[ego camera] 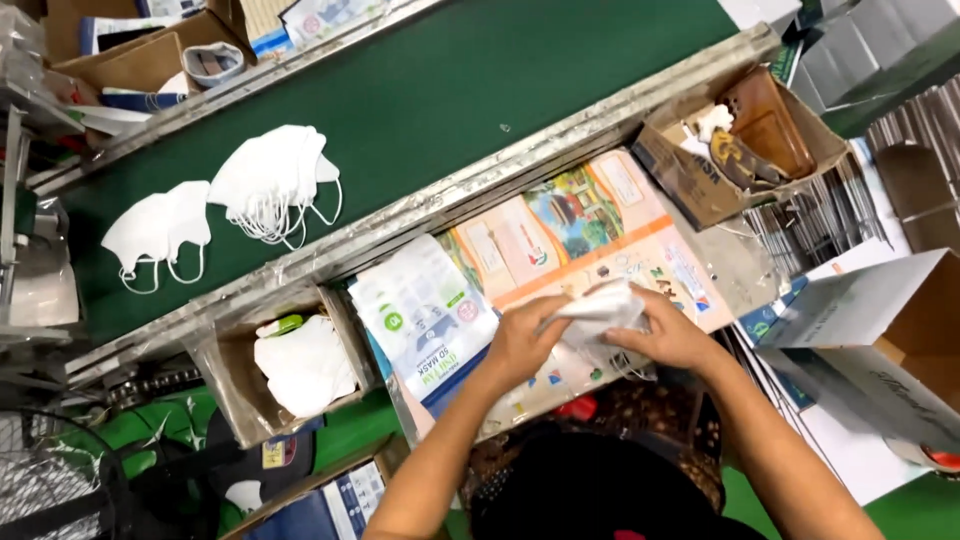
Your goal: Sort individual masks into retail packaging and then tape the packages together into bundles.
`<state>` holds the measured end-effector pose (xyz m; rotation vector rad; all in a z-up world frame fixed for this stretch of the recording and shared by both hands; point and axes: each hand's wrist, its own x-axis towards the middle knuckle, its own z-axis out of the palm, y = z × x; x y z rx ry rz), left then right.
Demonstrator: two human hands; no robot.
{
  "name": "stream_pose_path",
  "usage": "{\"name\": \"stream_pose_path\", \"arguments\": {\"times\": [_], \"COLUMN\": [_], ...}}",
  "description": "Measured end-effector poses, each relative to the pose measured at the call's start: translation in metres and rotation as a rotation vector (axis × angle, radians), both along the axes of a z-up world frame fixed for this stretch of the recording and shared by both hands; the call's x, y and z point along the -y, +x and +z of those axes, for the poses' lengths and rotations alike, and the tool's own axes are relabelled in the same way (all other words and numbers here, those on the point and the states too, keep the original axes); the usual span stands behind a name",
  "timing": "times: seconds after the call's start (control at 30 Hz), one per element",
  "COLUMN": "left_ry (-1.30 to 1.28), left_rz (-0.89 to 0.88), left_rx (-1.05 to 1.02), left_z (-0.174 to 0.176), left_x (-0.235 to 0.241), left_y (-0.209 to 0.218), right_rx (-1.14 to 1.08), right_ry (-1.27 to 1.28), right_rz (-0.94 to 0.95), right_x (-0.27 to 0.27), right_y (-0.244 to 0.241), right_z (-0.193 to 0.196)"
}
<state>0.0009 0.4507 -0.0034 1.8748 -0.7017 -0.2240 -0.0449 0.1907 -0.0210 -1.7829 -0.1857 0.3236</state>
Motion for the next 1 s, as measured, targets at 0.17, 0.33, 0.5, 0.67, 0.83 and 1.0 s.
{"name": "stream_pose_path", "arguments": {"times": [0.17,0.33,0.5,0.67,0.83,1.0], "left_ry": [-0.058,-0.123,-0.214,-0.238,-0.181,-0.331], "left_rz": [0.109,0.096,0.204,0.225,0.131,0.273], "left_rx": [0.163,0.436,0.298,0.254,0.236,0.177], "left_z": [-0.004,-0.032,-0.034,-0.071,-0.059,-0.103], "left_x": [-0.003,0.004,0.007,0.018,0.016,0.025], "left_y": [-0.014,-0.017,-0.024,-0.015,-0.014,-0.038], "right_rx": [0.470,0.509,0.571,0.553,0.552,0.403], "right_ry": [-0.339,-0.679,-0.752,-0.818,-0.801,-0.655], "right_rz": [-0.108,-0.110,-0.127,-0.106,-0.065,0.010], "right_x": [-0.011,-0.027,-0.043,-0.052,-0.043,-0.048], "right_y": [-0.002,-0.008,-0.005,0.008,-0.005,-0.006], "right_z": [0.035,-0.005,0.016,0.030,-0.018,-0.004]}}
